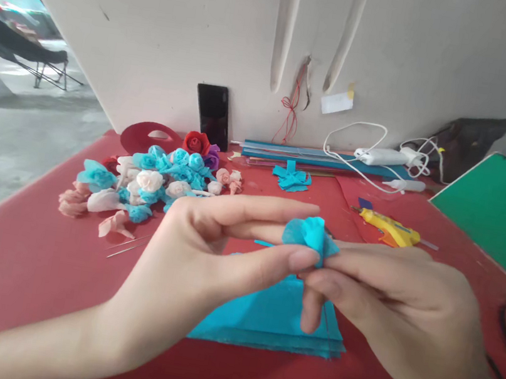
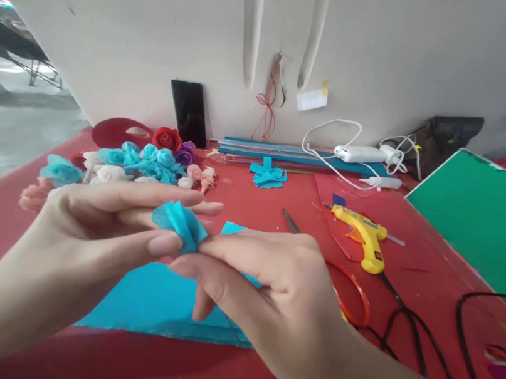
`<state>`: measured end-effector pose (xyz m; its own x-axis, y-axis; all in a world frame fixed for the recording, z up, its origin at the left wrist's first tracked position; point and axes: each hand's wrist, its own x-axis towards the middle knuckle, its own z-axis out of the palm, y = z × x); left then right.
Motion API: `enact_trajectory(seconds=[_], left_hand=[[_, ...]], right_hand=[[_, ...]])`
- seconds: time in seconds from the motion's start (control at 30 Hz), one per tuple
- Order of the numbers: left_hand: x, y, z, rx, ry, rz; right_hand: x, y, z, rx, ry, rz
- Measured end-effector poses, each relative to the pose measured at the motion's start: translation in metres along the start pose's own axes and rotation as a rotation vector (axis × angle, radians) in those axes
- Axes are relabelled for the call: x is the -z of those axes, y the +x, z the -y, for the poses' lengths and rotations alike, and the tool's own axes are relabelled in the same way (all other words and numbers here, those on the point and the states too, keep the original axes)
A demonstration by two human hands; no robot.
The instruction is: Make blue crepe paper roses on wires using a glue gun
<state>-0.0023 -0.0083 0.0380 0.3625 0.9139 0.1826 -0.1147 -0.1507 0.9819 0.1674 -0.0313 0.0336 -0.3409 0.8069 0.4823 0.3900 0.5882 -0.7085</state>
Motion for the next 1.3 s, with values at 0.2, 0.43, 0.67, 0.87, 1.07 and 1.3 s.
enact_trajectory(seconds=[0.2,0.43,0.67,0.87,1.07,1.3], left_hand=[[0.0032,-0.0010,0.0016,-0.012,-0.017,0.039],[0.0072,-0.0006,0.0030,-0.055,0.011,0.142],[0.0028,0.0029,0.0031,-0.105,-0.023,0.131],[0.0047,0.0026,0.0055,-0.131,0.003,0.108],[0.0044,0.0014,0.0043,-0.129,0.026,0.103],[0.0043,0.0032,0.0068,-0.151,0.035,0.120]], right_hand=[[0.0022,-0.0025,0.0012,-0.012,0.021,-0.007],[0.0026,-0.0029,0.0002,-0.013,0.005,0.001],[0.0013,0.0012,-0.0007,-0.030,0.055,0.046],[0.0006,-0.0026,0.0026,-0.054,0.022,0.048],[0.0012,-0.0002,0.0037,-0.087,0.031,0.053],[0.0010,-0.0015,0.0025,-0.082,-0.005,0.035]])
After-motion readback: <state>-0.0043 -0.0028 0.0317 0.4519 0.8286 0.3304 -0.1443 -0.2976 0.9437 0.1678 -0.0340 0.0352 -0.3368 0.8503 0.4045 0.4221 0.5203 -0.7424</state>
